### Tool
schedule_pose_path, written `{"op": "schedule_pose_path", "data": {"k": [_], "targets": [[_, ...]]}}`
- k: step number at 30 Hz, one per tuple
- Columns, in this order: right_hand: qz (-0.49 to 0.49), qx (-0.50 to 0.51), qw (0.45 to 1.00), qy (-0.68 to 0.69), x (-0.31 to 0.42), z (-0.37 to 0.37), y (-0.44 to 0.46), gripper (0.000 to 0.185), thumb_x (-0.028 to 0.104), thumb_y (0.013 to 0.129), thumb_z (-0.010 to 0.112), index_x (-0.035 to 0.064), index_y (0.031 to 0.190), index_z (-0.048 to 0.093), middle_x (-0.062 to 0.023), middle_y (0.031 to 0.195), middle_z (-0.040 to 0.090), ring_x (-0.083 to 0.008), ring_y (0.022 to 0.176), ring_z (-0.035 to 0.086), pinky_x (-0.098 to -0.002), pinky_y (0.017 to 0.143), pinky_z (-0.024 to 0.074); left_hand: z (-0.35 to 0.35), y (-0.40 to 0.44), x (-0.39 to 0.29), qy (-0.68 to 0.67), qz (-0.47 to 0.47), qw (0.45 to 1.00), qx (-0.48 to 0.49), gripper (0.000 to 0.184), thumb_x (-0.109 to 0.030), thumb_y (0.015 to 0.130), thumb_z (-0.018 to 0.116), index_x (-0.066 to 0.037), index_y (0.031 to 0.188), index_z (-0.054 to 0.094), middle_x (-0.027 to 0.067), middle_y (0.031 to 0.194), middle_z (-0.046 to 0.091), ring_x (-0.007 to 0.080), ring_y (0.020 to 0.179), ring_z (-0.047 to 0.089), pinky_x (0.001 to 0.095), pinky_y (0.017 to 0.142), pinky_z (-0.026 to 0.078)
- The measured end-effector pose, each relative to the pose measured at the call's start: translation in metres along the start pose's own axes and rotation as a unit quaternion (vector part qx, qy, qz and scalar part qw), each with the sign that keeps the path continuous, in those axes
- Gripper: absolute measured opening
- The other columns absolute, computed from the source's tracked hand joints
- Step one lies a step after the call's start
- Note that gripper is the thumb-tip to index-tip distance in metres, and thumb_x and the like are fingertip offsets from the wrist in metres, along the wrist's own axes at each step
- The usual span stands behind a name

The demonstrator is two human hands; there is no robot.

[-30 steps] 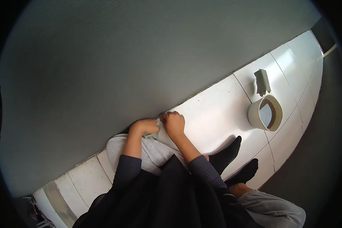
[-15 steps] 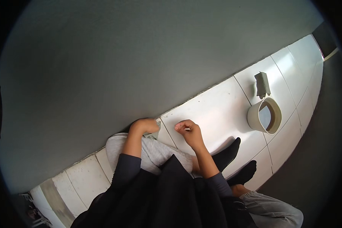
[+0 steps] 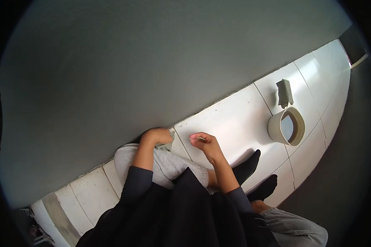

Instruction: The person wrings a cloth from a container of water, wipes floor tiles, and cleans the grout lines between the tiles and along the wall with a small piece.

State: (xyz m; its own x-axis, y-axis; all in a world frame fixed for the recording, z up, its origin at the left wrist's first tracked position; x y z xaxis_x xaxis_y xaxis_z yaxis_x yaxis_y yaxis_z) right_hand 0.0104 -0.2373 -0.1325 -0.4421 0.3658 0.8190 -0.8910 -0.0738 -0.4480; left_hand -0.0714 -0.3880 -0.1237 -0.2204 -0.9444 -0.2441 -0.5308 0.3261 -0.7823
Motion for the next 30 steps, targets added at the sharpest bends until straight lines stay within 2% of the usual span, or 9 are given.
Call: {"op": "schedule_pose_path", "data": {"k": [4, 6, 7, 9, 10, 13, 17, 19, 30], "targets": [[-0.059, -0.024, 0.991, -0.117, 0.000, 0.004, 0.005, 0.010, 0.001, 0.085, 0.062, 0.0015, 0.093, 0.067, -0.0042, 0.089, 0.066, -0.0128, 0.085, 0.062, -0.0262, 0.079, 0.0501, 0.000, 0.000, 0.000, -0.002, 0.002, 1.000, 0.001, 0.042, -0.021, 0.072, 0.049, 0.004, 0.102, 0.065, 0.0239, 0.105, 0.064, 0.0319, 0.092, 0.064, 0.0381, 0.081, 0.047], [-0.162, -0.073, 0.950, -0.256, 0.016, 0.008, 0.000, 0.009, 0.000, 0.080, 0.064, 0.0032, 0.088, 0.069, -0.0071, 0.088, 0.067, -0.0161, 0.077, 0.064, -0.0280, 0.072, 0.0515, 0.000, -0.001, -0.001, 0.003, -0.001, 1.000, 0.004, 0.042, -0.021, 0.072, 0.049, 0.004, 0.101, 0.065, 0.0238, 0.104, 0.064, 0.0317, 0.092, 0.064, 0.0381, 0.080, 0.048], [-0.161, -0.073, 0.950, -0.256, 0.015, 0.012, 0.001, 0.009, 0.000, 0.080, 0.064, 0.0032, 0.088, 0.069, -0.0071, 0.088, 0.067, -0.0161, 0.077, 0.064, -0.0280, 0.072, 0.0515, 0.000, 0.000, -0.001, 0.003, 0.000, 1.000, 0.005, 0.042, -0.021, 0.072, 0.049, 0.004, 0.101, 0.065, 0.0238, 0.104, 0.064, 0.0317, 0.092, 0.064, 0.0381, 0.080, 0.048], [-0.234, -0.094, 0.878, -0.407, 0.026, 0.028, -0.003, 0.011, 0.003, 0.075, 0.066, 0.0073, 0.084, 0.070, -0.0081, 0.086, 0.066, -0.0224, 0.067, 0.064, -0.0316, 0.065, 0.0516, 0.001, 0.000, -0.002, 0.010, 0.005, 1.000, 0.010, 0.042, -0.021, 0.072, 0.049, 0.004, 0.101, 0.065, 0.0234, 0.103, 0.064, 0.0314, 0.091, 0.065, 0.0382, 0.079, 0.048], [-0.234, -0.093, 0.878, -0.406, 0.024, 0.032, -0.002, 0.011, 0.003, 0.075, 0.066, 0.0073, 0.084, 0.070, -0.0081, 0.086, 0.066, -0.0224, 0.067, 0.064, -0.0316, 0.065, 0.0516, 0.001, 0.000, -0.001, 0.009, 0.004, 1.000, 0.010, 0.042, -0.021, 0.072, 0.049, 0.004, 0.101, 0.065, 0.0234, 0.103, 0.064, 0.0314, 0.091, 0.065, 0.0382, 0.079, 0.048], [-0.260, -0.122, 0.822, -0.492, 0.024, 0.042, -0.002, 0.010, 0.011, 0.071, 0.070, 0.0111, 0.081, 0.070, -0.0039, 0.084, 0.065, -0.0256, 0.078, 0.058, -0.0354, 0.069, 0.0489, 0.001, 0.000, 0.001, -0.010, -0.001, 1.000, 0.000, 0.041, -0.022, 0.072, 0.050, 0.003, 0.101, 0.065, 0.0229, 0.102, 0.065, 0.0313, 0.091, 0.065, 0.0381, 0.079, 0.048], [-0.272, -0.127, 0.806, -0.511, 0.026, 0.043, -0.003, 0.012, 0.013, 0.069, 0.071, 0.0113, 0.081, 0.070, -0.0035, 0.083, 0.065, -0.0256, 0.083, 0.054, -0.0351, 0.072, 0.0472, 0.000, 0.001, -0.001, -0.009, 0.001, 1.000, -0.007, 0.041, -0.021, 0.072, 0.050, 0.002, 0.102, 0.065, 0.0228, 0.102, 0.065, 0.0312, 0.091, 0.065, 0.0385, 0.079, 0.048], [-0.293, -0.121, 0.782, -0.538, 0.033, 0.046, -0.010, 0.014, 0.014, 0.069, 0.072, 0.0111, 0.082, 0.070, -0.0038, 0.083, 0.064, -0.0260, 0.082, 0.053, -0.0352, 0.072, 0.0467, 0.001, 0.001, 0.000, -0.008, 0.002, 1.000, -0.009, 0.041, -0.021, 0.072, 0.050, 0.002, 0.102, 0.065, 0.0228, 0.103, 0.065, 0.0313, 0.091, 0.065, 0.0387, 0.080, 0.048], [-0.339, -0.152, 0.758, -0.536, 0.046, 0.036, -0.020, 0.010, 0.009, 0.069, 0.070, 0.0111, 0.079, 0.069, -0.0039, 0.080, 0.061, -0.0252, 0.077, 0.052, -0.0347, 0.070, 0.0456, 0.003, 0.004, 0.003, -0.028, -0.006, 1.000, -0.006, 0.042, -0.020, 0.071, 0.048, 0.004, 0.101, 0.065, 0.0236, 0.103, 0.064, 0.0322, 0.092, 0.064, 0.0390, 0.080, 0.048]]}}
Point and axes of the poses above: each hand's wrist, its own y-axis towards the middle knuckle, its own z-axis out of the palm, x = y × z, the point moved 9 cm from there along y, towards the middle knuckle
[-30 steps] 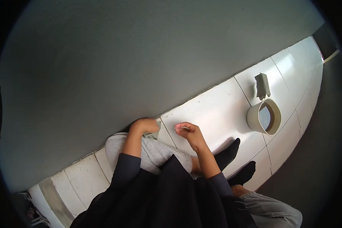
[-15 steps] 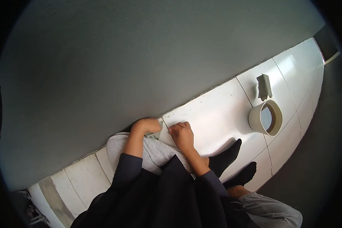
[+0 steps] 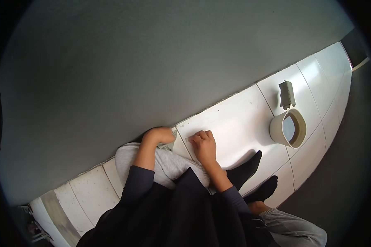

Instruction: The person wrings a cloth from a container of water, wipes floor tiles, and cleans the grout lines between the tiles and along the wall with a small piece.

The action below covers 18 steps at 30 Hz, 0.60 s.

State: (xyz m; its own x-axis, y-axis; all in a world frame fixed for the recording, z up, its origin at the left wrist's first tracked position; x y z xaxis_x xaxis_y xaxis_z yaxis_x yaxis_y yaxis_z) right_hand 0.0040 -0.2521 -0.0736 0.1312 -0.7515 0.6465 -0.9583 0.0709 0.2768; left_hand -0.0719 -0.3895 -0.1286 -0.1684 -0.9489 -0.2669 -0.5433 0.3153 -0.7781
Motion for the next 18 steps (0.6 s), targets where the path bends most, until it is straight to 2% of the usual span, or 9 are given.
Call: {"op": "schedule_pose_path", "data": {"k": [5, 10, 18], "targets": [[0.000, -0.011, 1.000, 0.021, 0.001, 0.009, 0.006, 0.009, 0.009, 0.067, 0.071, 0.0114, 0.075, 0.069, -0.0035, 0.079, 0.060, -0.0246, 0.077, 0.051, -0.0342, 0.069, 0.0452, -0.004, -0.007, -0.004, 0.007, -0.002, 1.000, 0.004, 0.042, -0.019, 0.070, 0.048, 0.005, 0.101, 0.065, 0.0244, 0.103, 0.064, 0.0325, 0.092, 0.064, 0.0387, 0.080, 0.048], [0.003, 0.008, 1.000, -0.016, 0.001, 0.018, 0.008, 0.007, 0.011, 0.066, 0.073, 0.0113, 0.072, 0.069, -0.0040, 0.081, 0.058, -0.0246, 0.079, 0.051, -0.0351, 0.069, 0.0445, -0.004, -0.008, -0.006, 0.005, -0.002, 1.000, 0.015, 0.042, -0.018, 0.070, 0.048, 0.004, 0.101, 0.065, 0.0247, 0.102, 0.064, 0.0325, 0.092, 0.064, 0.0386, 0.080, 0.048], [-0.005, 0.004, 1.000, -0.010, 0.009, 0.009, -0.002, 0.007, 0.011, 0.067, 0.072, 0.0112, 0.072, 0.067, -0.0039, 0.080, 0.056, -0.0244, 0.079, 0.051, -0.0357, 0.068, 0.0427, -0.005, -0.007, -0.004, 0.001, -0.001, 1.000, -0.001, 0.042, -0.018, 0.070, 0.049, 0.003, 0.102, 0.065, 0.0237, 0.102, 0.064, 0.0319, 0.091, 0.064, 0.0376, 0.080, 0.048]]}}
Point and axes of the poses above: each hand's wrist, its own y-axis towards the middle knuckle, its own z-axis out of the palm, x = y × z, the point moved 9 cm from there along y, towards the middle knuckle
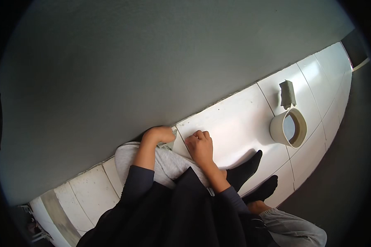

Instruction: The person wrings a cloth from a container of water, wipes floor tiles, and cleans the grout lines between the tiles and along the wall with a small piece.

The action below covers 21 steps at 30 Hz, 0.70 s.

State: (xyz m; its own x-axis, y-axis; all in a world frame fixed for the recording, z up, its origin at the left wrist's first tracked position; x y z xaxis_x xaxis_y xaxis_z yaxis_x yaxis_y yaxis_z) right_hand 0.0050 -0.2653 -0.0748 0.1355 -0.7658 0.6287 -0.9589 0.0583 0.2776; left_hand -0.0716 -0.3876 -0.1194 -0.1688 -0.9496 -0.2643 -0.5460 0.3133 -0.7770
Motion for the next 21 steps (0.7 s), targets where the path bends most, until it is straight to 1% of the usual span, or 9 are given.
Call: {"op": "schedule_pose_path", "data": {"k": [5, 8, 11, 12, 14, 17, 19, 21], "targets": [[0.006, 0.010, 1.000, 0.011, -0.006, 0.010, 0.000, 0.008, 0.012, 0.066, 0.072, 0.0117, 0.072, 0.067, -0.0031, 0.080, 0.056, -0.0242, 0.079, 0.051, -0.0358, 0.068, 0.0420, 0.005, 0.007, 0.003, 0.004, 0.001, 1.000, -0.001, 0.041, -0.018, 0.070, 0.049, 0.004, 0.102, 0.065, 0.0236, 0.101, 0.065, 0.0316, 0.091, 0.065, 0.0377, 0.079, 0.048], [0.002, -0.003, 1.000, 0.003, -0.002, 0.017, 0.008, 0.007, 0.012, 0.066, 0.071, 0.0121, 0.071, 0.067, -0.0025, 0.079, 0.056, -0.0240, 0.079, 0.051, -0.0357, 0.067, 0.0419, 0.003, 0.003, 0.002, 0.009, 0.002, 1.000, 0.002, 0.041, -0.018, 0.070, 0.048, 0.004, 0.101, 0.065, 0.0235, 0.101, 0.065, 0.0317, 0.090, 0.065, 0.0381, 0.079, 0.048], [-0.011, -0.019, 1.000, -0.015, 0.003, 0.026, 0.032, 0.001, 0.013, 0.067, 0.068, 0.0122, 0.068, 0.067, -0.0024, 0.078, 0.057, -0.0237, 0.079, 0.051, -0.0358, 0.067, 0.0426, 0.001, 0.002, -0.004, 0.040, 0.018, 0.999, 0.012, 0.041, -0.019, 0.071, 0.047, 0.004, 0.100, 0.066, 0.0233, 0.100, 0.065, 0.0320, 0.090, 0.065, 0.0387, 0.079, 0.048], [-0.006, -0.017, 0.999, -0.027, 0.003, 0.030, 0.040, 0.001, 0.014, 0.067, 0.067, 0.0122, 0.067, 0.067, -0.0021, 0.078, 0.057, -0.0238, 0.079, 0.051, -0.0360, 0.067, 0.0427, 0.002, 0.001, -0.005, 0.062, 0.028, 0.997, 0.020, 0.041, -0.019, 0.071, 0.047, 0.003, 0.099, 0.066, 0.0231, 0.100, 0.065, 0.0322, 0.090, 0.065, 0.0390, 0.080, 0.048], [-0.001, -0.015, 0.999, -0.037, 0.005, 0.032, 0.045, 0.002, 0.014, 0.067, 0.066, 0.0122, 0.067, 0.067, -0.0019, 0.077, 0.057, -0.0238, 0.079, 0.052, -0.0361, 0.066, 0.0428, 0.002, 0.000, -0.003, 0.063, 0.021, 0.998, 0.022, 0.041, -0.020, 0.071, 0.046, 0.003, 0.099, 0.066, 0.0229, 0.101, 0.065, 0.0322, 0.090, 0.065, 0.0390, 0.080, 0.048], [-0.006, 0.007, 0.999, -0.053, 0.003, 0.028, 0.038, 0.003, 0.016, 0.067, 0.068, 0.0124, 0.068, 0.068, -0.0011, 0.077, 0.057, -0.0235, 0.079, 0.051, -0.0360, 0.066, 0.0427, 0.003, 0.001, -0.003, 0.051, 0.016, 0.998, 0.021, 0.041, -0.020, 0.072, 0.046, 0.003, 0.100, 0.066, 0.0229, 0.102, 0.065, 0.0320, 0.091, 0.065, 0.0390, 0.080, 0.048], [-0.008, 0.035, 0.998, -0.049, 0.000, 0.024, 0.017, 0.004, 0.016, 0.067, 0.069, 0.0128, 0.069, 0.068, -0.0005, 0.077, 0.057, -0.0228, 0.079, 0.051, -0.0355, 0.066, 0.0426, 0.005, 0.002, 0.000, 0.035, 0.012, 0.999, 0.016, 0.041, -0.020, 0.072, 0.046, 0.003, 0.100, 0.066, 0.0230, 0.102, 0.064, 0.0319, 0.092, 0.064, 0.0389, 0.080, 0.048], [-0.005, 0.034, 0.998, -0.043, 0.000, 0.018, 0.004, 0.005, 0.016, 0.066, 0.071, 0.0131, 0.069, 0.068, 0.0002, 0.076, 0.057, -0.0221, 0.078, 0.051, -0.0353, 0.065, 0.0425, 0.003, 0.002, 0.002, 0.015, 0.003, 1.000, 0.004, 0.041, -0.020, 0.072, 0.047, 0.003, 0.101, 0.066, 0.0233, 0.103, 0.064, 0.0319, 0.093, 0.064, 0.0388, 0.081, 0.048]]}}
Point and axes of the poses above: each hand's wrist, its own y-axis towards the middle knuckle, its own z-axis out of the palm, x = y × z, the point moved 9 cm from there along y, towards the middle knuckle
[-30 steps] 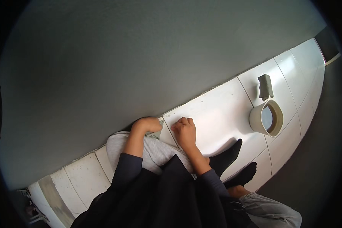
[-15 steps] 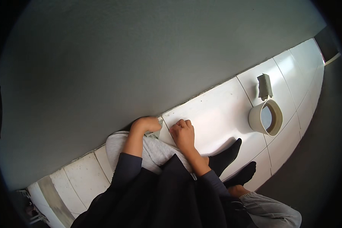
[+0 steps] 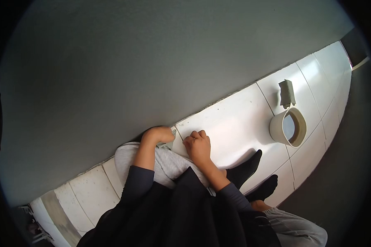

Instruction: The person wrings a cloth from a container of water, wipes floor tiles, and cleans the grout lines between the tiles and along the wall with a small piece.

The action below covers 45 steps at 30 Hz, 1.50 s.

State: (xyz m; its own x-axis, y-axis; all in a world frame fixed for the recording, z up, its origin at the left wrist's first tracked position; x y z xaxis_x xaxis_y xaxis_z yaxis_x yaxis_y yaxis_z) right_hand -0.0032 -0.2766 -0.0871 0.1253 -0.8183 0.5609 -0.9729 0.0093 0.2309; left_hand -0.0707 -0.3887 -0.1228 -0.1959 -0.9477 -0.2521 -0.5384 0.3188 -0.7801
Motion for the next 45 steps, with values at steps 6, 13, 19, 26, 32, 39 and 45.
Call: {"op": "schedule_pose_path", "data": {"k": [6, 13, 19, 26, 32, 39, 45], "targets": [[0.000, -0.053, 0.998, 0.027, 0.005, 0.005, 0.027, 0.004, 0.014, 0.066, 0.070, 0.0133, 0.069, 0.068, 0.0012, 0.075, 0.058, -0.0213, 0.077, 0.051, -0.0353, 0.064, 0.0426, -0.003, -0.005, -0.005, 0.031, 0.007, 0.999, 0.019, 0.042, -0.020, 0.072, 0.048, 0.003, 0.102, 0.065, 0.0233, 0.104, 0.064, 0.0315, 0.093, 0.064, 0.0387, 0.081, 0.048], [0.013, -0.010, 1.000, 0.013, -0.002, 0.004, 0.008, 0.004, 0.016, 0.067, 0.069, 0.0127, 0.069, 0.067, 0.0010, 0.074, 0.057, -0.0217, 0.077, 0.051, -0.0359, 0.065, 0.0423, 0.000, -0.006, -0.002, 0.012, -0.025, 0.999, 0.037, 0.041, -0.016, 0.073, 0.047, -0.002, 0.108, 0.065, 0.0205, 0.114, 0.061, 0.0303, 0.104, 0.061, 0.0381, 0.089, 0.045], [0.012, -0.018, 1.000, 0.011, -0.003, 0.005, 0.011, 0.005, 0.016, 0.066, 0.070, 0.0134, 0.069, 0.067, 0.0015, 0.074, 0.058, -0.0214, 0.077, 0.051, -0.0354, 0.065, 0.0422, -0.002, -0.007, -0.003, -0.009, -0.034, 0.999, 0.037, 0.044, -0.015, 0.073, 0.047, 0.000, 0.112, 0.062, 0.0205, 0.115, 0.061, 0.0303, 0.105, 0.060, 0.0383, 0.090, 0.045], [0.020, -0.004, 1.000, -0.004, -0.001, 0.007, 0.024, 0.002, 0.016, 0.069, 0.067, 0.0143, 0.070, 0.068, 0.0014, 0.076, 0.058, -0.0217, 0.079, 0.052, -0.0358, 0.065, 0.0426, -0.002, -0.006, -0.003, 0.016, -0.020, 0.999, 0.043, 0.043, -0.016, 0.073, 0.048, 0.001, 0.110, 0.063, 0.0202, 0.116, 0.061, 0.0304, 0.105, 0.060, 0.0382, 0.090, 0.045], [0.024, 0.017, 0.999, 0.014, -0.006, 0.005, -0.003, 0.004, 0.017, 0.068, 0.069, 0.0143, 0.069, 0.067, 0.0018, 0.076, 0.057, -0.0212, 0.080, 0.052, -0.0364, 0.066, 0.0416, 0.004, 0.003, 0.002, -0.005, -0.031, 0.999, 0.033, 0.041, -0.016, 0.074, 0.048, 0.000, 0.108, 0.064, 0.0206, 0.114, 0.061, 0.0301, 0.105, 0.061, 0.0380, 0.088, 0.046], [0.026, -0.015, 0.999, -0.010, 0.002, 0.012, 0.035, 0.003, 0.017, 0.071, 0.067, 0.0141, 0.071, 0.066, 0.0012, 0.077, 0.057, -0.0215, 0.081, 0.052, -0.0362, 0.065, 0.0420, 0.004, 0.004, 0.002, 0.037, 0.002, 0.999, 0.023, 0.041, -0.021, 0.073, 0.047, 0.002, 0.100, 0.067, 0.0228, 0.104, 0.064, 0.0314, 0.094, 0.064, 0.0389, 0.083, 0.047], [0.027, 0.017, 0.999, 0.017, -0.005, 0.003, -0.009, 0.005, 0.016, 0.068, 0.070, 0.0140, 0.071, 0.066, 0.0014, 0.077, 0.057, -0.0217, 0.080, 0.052, -0.0366, 0.066, 0.0413, 0.000, -0.004, -0.002, 0.002, -0.035, 0.999, 0.037, 0.042, -0.016, 0.075, 0.048, -0.001, 0.111, 0.063, 0.0193, 0.117, 0.060, 0.0293, 0.105, 0.060, 0.0377, 0.089, 0.046]]}}
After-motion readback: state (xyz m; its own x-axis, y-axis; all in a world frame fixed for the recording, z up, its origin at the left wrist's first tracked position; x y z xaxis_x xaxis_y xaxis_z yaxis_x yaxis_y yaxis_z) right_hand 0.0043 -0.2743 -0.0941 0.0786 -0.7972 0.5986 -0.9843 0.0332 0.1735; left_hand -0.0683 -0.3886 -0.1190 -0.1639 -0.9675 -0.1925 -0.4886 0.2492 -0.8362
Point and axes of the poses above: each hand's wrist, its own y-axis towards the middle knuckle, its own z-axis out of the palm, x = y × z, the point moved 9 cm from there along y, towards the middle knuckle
